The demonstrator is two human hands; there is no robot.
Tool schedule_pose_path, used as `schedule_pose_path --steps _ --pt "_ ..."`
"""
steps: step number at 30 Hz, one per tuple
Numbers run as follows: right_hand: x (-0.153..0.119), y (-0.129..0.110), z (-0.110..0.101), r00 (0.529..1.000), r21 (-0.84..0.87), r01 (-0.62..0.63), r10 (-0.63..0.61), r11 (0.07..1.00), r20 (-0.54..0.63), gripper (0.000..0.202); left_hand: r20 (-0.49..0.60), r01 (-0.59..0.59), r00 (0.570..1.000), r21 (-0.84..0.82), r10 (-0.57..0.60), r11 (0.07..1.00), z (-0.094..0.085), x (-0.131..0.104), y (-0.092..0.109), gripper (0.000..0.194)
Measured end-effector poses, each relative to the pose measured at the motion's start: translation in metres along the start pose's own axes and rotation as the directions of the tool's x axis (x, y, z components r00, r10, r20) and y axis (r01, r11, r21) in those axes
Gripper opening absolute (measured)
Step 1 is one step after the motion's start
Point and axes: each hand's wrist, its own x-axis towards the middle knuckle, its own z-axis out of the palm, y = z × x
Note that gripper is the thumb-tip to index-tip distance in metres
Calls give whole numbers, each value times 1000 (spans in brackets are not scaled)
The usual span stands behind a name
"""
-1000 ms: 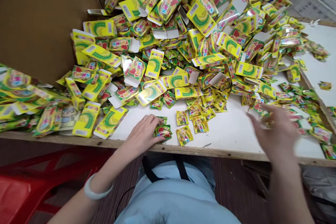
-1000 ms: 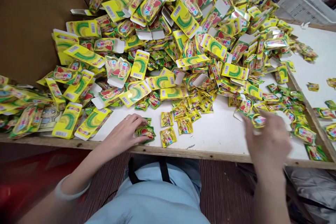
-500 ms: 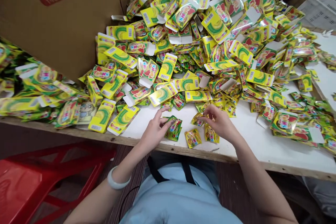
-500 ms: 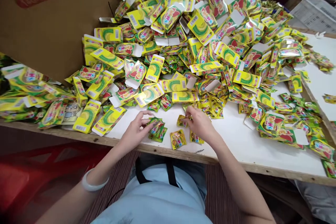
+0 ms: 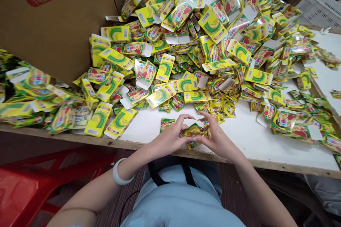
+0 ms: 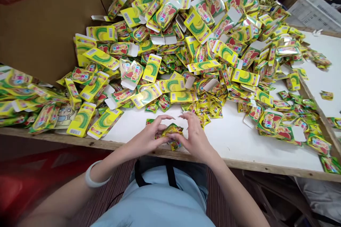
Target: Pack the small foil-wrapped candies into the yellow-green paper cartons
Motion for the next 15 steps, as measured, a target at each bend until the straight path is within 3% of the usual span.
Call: schedule_pose_path --steps 2,4,8,12,15 --pt "-6 -1 -10 989 69 -14 4 998 145 36 18 -58 998 114 56 992 2 8 2 45" --pt "-12 1 -20 981 103 -32 12 994 195 20 32 -145 989 239 141 960 -1 23 2 43" --pt "-27 21 -33 987 188 -158 163 969 -14 14 87 -295 953 498 292 816 -21 74 3 39" --pt "-38 43 -33 933 458 -265 345 849 -98 28 57 -208 966 752 252 626 -26 127 0 47" --pt "-39 41 -34 905 576 -269 407 772 -124 33 -27 -50 992 817 126 574 -19 148 -12 51"
